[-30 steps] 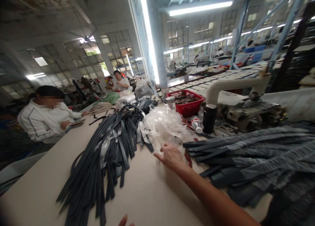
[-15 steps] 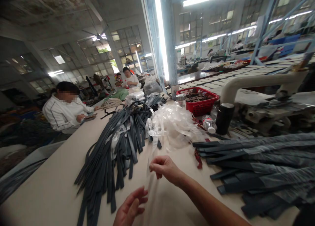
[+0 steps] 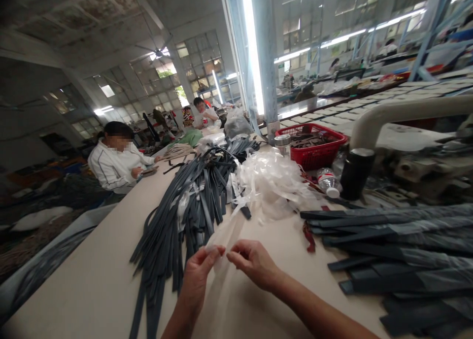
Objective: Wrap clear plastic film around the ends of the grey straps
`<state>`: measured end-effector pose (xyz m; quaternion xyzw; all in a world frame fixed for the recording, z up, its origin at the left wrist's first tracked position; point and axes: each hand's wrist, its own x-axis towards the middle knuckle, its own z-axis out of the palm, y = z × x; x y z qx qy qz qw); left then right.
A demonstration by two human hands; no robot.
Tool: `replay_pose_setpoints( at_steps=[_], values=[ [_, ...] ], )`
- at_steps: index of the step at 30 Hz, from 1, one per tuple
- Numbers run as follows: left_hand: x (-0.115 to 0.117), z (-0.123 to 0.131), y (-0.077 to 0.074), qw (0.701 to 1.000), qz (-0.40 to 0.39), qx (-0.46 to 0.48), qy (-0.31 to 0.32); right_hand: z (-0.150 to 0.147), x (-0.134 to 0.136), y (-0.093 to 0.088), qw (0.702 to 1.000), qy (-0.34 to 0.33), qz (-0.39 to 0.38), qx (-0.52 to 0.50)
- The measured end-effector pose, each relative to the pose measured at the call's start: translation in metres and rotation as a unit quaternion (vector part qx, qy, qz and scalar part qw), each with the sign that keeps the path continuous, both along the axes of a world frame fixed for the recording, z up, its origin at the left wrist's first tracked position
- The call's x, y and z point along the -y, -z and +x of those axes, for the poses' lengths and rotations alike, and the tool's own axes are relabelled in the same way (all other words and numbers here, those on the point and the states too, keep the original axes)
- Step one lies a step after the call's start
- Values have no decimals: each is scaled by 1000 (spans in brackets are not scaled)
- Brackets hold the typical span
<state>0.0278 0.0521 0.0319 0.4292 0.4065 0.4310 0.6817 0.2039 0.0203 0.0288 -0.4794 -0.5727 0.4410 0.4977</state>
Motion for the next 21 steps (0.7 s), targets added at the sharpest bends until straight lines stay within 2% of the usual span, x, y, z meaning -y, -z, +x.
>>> replay_pose_setpoints(
  at_steps=[2, 4, 6, 8, 12, 15, 21],
  values=[
    [2, 0, -9, 999, 38, -34, 21, 4, 0, -5, 1000, 8, 15, -6],
    [8, 5, -14, 993, 60, -66, 79, 5, 1, -9, 999, -28, 10, -29],
    [16, 13, -14, 985, 54, -82, 139, 4, 2, -10, 996, -66, -14, -62],
    [25, 20, -10, 983, 28, -79, 164, 3, 2, -9, 993, -67, -33, -96],
    [38, 24, 1, 982, -13, -103, 156, 10, -3, -7, 989, 35, -37, -141],
    [41, 19, 5, 979, -44, -104, 172, 21, -8, -6, 982, 106, -41, -153],
    [44, 6, 8, 982, -42, -84, 164, 30, -12, -5, 968, 141, -31, -204]
  ],
)
